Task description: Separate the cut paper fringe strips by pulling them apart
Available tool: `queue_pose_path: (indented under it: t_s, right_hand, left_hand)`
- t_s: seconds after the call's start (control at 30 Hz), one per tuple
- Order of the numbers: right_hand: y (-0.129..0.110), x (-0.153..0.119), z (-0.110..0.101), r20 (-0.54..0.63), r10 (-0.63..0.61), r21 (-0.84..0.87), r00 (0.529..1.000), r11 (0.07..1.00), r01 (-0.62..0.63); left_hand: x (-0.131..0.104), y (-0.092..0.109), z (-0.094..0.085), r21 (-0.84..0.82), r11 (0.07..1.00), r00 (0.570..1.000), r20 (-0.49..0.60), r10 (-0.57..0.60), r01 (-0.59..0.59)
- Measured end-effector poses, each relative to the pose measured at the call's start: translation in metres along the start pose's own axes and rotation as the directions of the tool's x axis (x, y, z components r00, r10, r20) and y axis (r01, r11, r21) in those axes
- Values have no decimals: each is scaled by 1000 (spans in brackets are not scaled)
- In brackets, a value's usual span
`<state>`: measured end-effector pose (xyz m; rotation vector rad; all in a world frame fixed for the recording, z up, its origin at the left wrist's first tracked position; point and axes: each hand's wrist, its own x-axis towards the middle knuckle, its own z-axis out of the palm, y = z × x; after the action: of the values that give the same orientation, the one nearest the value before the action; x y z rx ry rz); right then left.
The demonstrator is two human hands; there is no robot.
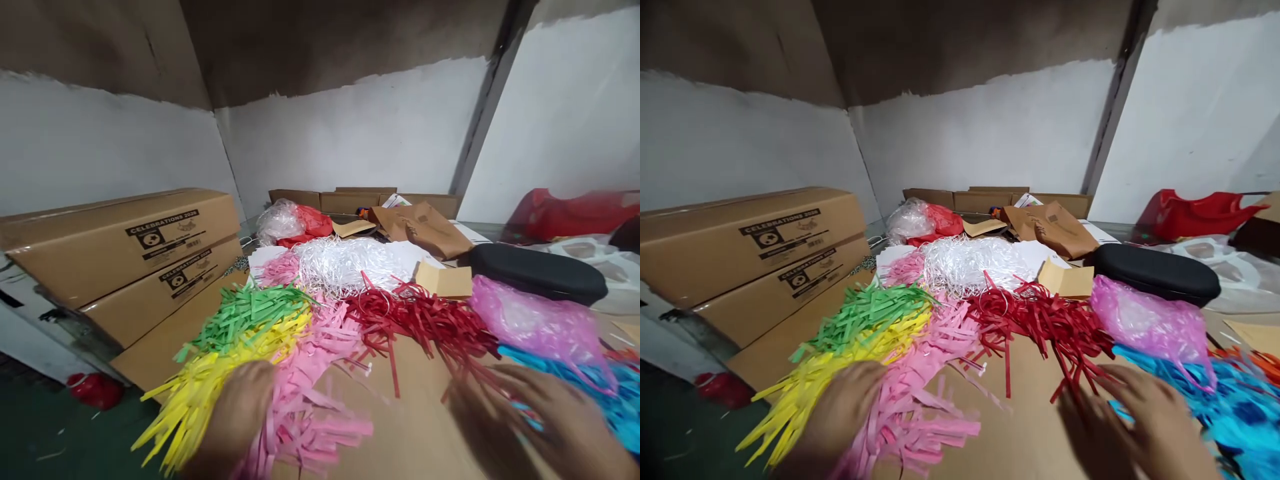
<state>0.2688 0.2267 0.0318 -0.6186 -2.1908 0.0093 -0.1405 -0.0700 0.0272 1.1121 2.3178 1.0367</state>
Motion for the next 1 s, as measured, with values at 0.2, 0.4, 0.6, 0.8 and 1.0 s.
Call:
queue_pose_path:
  t_s: [0.2, 0.4, 0.6, 0.8, 1.0]
  right_hand:
    - [-86, 40, 65, 335, -215, 205, 917, 967, 152]
    - [-178, 99, 131, 333, -328, 495, 884, 859, 132]
    - [-256, 154, 217, 333, -535, 506, 776, 796, 331]
    - [-281, 176, 240, 422, -625, 475, 657, 770, 427]
    - [-271, 178, 232, 482, -607, 431, 632, 792, 432]
  left_hand:
    - [19, -14, -73, 514, 841, 979, -11, 201, -167]
    - [31, -23, -90, 572, 803, 978, -12, 209, -165]
    - [34, -23, -93, 570, 811, 974, -75, 213, -134]
    - [36, -19, -96, 563, 818, 974, -90, 207, -122]
    - [33, -23, -98, 585, 802, 962, -131, 240, -120]
